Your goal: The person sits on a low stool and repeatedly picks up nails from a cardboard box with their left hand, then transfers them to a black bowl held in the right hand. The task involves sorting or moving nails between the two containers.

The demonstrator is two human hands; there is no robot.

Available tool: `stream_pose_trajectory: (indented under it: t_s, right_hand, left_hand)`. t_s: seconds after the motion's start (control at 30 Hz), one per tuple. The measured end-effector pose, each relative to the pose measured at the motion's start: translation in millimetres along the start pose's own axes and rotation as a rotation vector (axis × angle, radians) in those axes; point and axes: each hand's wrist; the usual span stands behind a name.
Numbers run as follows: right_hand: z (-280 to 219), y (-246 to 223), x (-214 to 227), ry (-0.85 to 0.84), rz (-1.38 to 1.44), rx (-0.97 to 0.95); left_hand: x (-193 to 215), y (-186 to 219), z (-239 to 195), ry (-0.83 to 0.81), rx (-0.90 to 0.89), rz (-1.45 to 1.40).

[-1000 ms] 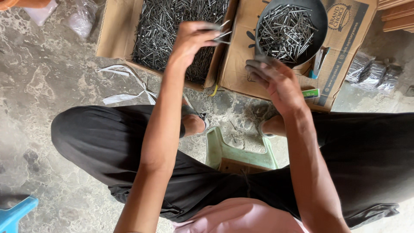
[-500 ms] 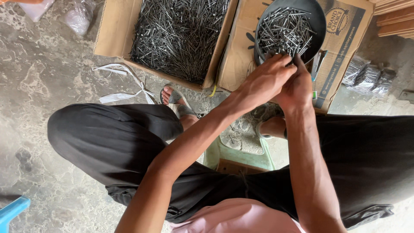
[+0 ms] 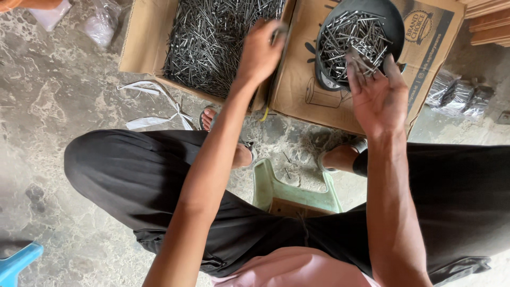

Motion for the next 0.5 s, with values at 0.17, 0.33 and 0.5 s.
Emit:
stream_pose_trajectory:
  t_s: [0.17, 0.33, 0.5]
  right_hand:
    - [7.2, -4.0, 9.6, 0.003, -0.050, -0.035]
    - [9.6, 3.8, 15.8, -0.010, -0.298, -0.085]
    - [9.4, 20.4, 6.7, -0.018, -0.550, -0.119]
  left_hand:
    - [12.1, -120.5, -54.7, 0.035, 0.508, 0.088]
    - [-3.9, -197.7, -90.9, -0.045, 0.530, 0.210]
    - [-4.1, -175.5, -73.2, -0.003, 0.429, 0.362]
Point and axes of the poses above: each hand's wrist, its own z-axis towards the middle knuckle, its own x-axis out of the back of the hand, y = z × x, and after that the axes turned 13 degrees about -z, right-handed
